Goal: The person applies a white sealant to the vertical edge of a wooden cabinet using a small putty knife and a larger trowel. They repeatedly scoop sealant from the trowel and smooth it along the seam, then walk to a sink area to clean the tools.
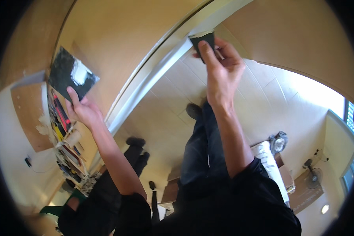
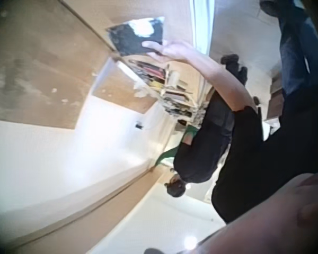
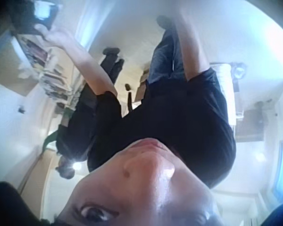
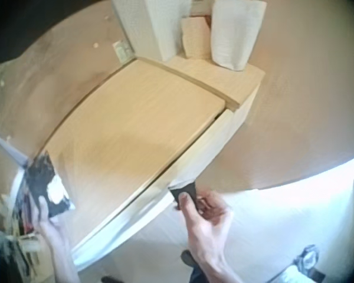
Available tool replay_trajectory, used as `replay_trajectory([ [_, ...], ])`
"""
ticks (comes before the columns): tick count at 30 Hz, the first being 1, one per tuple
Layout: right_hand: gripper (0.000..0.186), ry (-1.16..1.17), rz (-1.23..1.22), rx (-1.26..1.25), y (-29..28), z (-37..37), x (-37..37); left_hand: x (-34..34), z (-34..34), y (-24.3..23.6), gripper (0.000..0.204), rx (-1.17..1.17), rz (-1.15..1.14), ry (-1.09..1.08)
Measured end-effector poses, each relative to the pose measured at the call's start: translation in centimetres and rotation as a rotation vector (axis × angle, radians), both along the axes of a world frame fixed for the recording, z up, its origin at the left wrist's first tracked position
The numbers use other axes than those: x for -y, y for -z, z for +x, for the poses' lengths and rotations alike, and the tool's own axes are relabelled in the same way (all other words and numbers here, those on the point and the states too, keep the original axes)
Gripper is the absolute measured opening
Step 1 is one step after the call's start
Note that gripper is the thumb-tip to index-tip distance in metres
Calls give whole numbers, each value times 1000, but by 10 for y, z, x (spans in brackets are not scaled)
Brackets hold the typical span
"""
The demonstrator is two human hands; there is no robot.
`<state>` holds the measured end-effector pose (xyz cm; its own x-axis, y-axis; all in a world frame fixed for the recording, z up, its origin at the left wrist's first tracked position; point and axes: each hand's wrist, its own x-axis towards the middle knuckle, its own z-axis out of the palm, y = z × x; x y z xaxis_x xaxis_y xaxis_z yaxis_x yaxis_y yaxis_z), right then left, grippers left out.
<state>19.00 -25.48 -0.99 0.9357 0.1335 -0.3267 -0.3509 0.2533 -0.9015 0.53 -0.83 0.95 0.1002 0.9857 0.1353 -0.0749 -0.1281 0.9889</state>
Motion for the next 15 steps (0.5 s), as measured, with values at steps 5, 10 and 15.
replay_trajectory([
  [5,32,-65,68,-2,-9,-3,-2,9,8,-7,15,-14,124,51],
  [10,32,69,1,-2,-12,7,-1,19,15,-18,14,-84,29,-5],
  [15,26,250,-91,51,-4,38,1,22,26,-30,24,-83,-63,33],
])
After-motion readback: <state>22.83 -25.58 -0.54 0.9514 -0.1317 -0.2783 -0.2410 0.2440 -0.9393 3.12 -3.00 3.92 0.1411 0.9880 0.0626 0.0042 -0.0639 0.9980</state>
